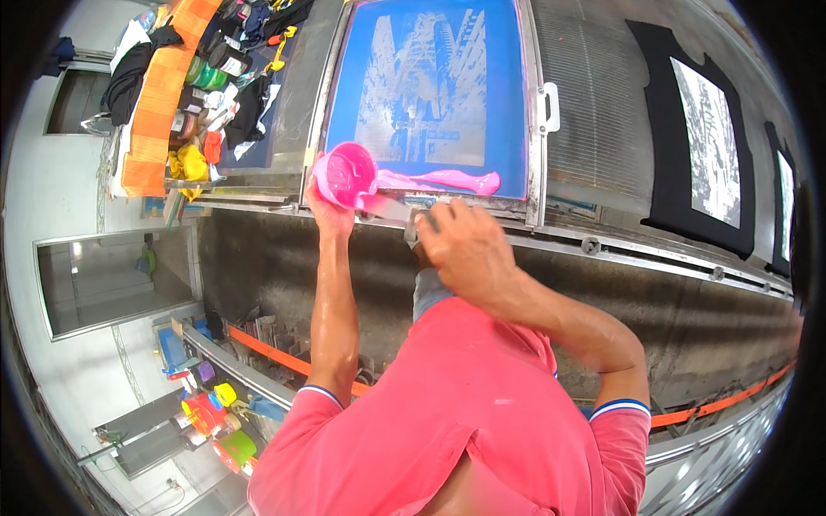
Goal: The person pours pink ink onto a screen printing frame and uses a squeegee to spread the ink across the mesh. They then pull the squeegee down over a black t-shirt on a conveyor belt to print a design. The person repeats this process on subsequent shirts moving along the line.
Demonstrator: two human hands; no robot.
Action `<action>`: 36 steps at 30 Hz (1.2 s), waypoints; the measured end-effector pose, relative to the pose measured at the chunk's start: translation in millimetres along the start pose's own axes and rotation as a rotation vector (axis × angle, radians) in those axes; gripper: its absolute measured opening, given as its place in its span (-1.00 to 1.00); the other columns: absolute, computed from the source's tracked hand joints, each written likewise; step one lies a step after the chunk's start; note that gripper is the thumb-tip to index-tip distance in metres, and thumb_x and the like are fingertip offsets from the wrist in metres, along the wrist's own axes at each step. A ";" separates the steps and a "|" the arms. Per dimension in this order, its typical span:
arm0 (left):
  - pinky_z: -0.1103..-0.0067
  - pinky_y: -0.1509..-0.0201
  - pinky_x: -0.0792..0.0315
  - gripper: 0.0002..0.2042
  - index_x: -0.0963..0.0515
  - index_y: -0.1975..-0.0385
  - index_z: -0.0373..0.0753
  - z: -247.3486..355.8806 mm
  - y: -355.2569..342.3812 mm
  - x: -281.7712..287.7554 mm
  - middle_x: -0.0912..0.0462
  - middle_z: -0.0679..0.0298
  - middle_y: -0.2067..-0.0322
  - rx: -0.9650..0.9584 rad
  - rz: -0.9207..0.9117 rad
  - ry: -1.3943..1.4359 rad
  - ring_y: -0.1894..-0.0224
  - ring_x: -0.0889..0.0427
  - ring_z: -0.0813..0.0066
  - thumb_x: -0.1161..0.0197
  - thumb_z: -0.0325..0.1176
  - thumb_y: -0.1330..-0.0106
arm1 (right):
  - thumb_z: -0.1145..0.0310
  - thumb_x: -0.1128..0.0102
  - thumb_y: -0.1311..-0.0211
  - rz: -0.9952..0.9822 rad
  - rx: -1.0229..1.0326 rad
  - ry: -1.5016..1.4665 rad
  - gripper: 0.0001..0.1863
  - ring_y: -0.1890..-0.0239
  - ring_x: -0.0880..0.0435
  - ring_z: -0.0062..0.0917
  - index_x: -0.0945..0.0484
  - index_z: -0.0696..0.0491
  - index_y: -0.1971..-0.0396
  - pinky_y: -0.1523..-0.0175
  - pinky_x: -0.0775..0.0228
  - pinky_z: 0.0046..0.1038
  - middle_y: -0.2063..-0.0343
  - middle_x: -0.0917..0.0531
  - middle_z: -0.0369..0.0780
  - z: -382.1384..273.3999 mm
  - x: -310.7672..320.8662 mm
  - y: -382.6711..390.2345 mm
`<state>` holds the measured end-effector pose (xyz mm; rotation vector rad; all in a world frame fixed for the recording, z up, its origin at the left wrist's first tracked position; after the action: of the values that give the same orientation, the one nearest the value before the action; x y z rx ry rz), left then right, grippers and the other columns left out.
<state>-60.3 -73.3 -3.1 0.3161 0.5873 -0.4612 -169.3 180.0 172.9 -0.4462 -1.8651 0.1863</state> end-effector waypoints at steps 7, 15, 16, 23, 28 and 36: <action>0.13 -0.36 -0.33 -0.35 -0.29 -0.37 -0.18 -5.0 -5.7 -3.9 -0.47 0.12 -0.25 0.060 -0.042 -0.020 -0.31 -0.42 0.16 0.12 0.18 -0.48 | 0.40 -0.22 -0.01 -0.033 -0.021 0.006 -0.60 0.21 -0.56 -0.38 -0.65 0.11 0.07 0.19 -0.37 -0.37 0.32 -0.57 -0.20 0.1 10.3 -8.9; 0.09 -0.37 -0.31 -0.36 -0.28 -0.38 -0.10 -7.5 -8.2 3.5 -0.47 0.15 -0.25 0.103 -0.005 -0.056 -0.31 -0.42 0.13 0.18 0.22 -0.49 | 0.42 -0.22 0.01 0.098 0.010 0.053 -0.80 0.29 -0.55 -0.44 -0.63 0.11 0.33 0.29 -0.34 -0.41 0.42 -0.55 -0.24 8.8 30.9 -29.3; 0.09 -0.37 -0.32 -0.37 -0.28 -0.38 -0.10 -7.7 -10.0 3.3 -0.47 0.15 -0.25 0.100 -0.018 -0.063 -0.31 -0.42 0.13 0.18 0.20 -0.50 | 0.42 -0.21 0.01 0.156 0.036 0.078 -0.88 0.33 -0.54 -0.47 -0.62 0.11 0.44 0.33 -0.32 -0.43 0.46 -0.54 -0.26 6.8 37.3 -32.0; 0.11 -0.38 -0.32 -0.36 -0.27 -0.40 -0.12 -0.3 -11.6 -8.2 -0.47 0.13 -0.25 0.071 -0.067 -0.068 -0.31 -0.43 0.13 0.17 0.18 -0.49 | 0.46 -0.20 0.02 0.043 -0.064 0.038 -0.74 0.28 -0.57 -0.39 -0.64 0.13 0.26 0.27 -0.37 -0.39 0.39 -0.57 -0.21 26.1 5.9 -20.6; 0.12 -0.36 -0.33 -0.38 -0.28 -0.38 -0.11 -2.0 -7.6 -12.7 -0.48 0.16 -0.24 0.088 -0.019 -0.081 -0.30 -0.44 0.15 0.17 0.18 -0.49 | 0.54 -0.19 0.06 0.006 -0.119 -0.035 -0.57 0.22 -0.59 -0.33 -0.64 0.09 0.08 0.23 -0.43 -0.31 0.33 -0.59 -0.17 28.6 -5.3 -12.8; 0.16 -0.36 -0.35 -0.37 -0.28 -0.38 -0.11 -2.3 -15.3 -6.2 -0.48 0.12 -0.24 0.025 -0.088 -0.186 -0.30 -0.45 0.16 0.12 0.16 -0.47 | 0.56 -0.21 0.08 0.045 -0.111 -0.025 -0.50 0.22 -0.58 -0.35 -0.63 0.02 0.01 0.23 -0.41 -0.31 0.27 -0.58 -0.20 66.3 -16.3 -1.1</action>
<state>-73.6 -83.4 -3.7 0.2688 0.4154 -0.5769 -227.2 178.6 136.8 -0.5656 -1.8972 0.1192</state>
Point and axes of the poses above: each hand's wrist, its own y-axis away from the middle knuckle, its own x-axis out of the back of the hand, z = x × y, the point moved 10 cm from there along -y, towards the middle knuckle
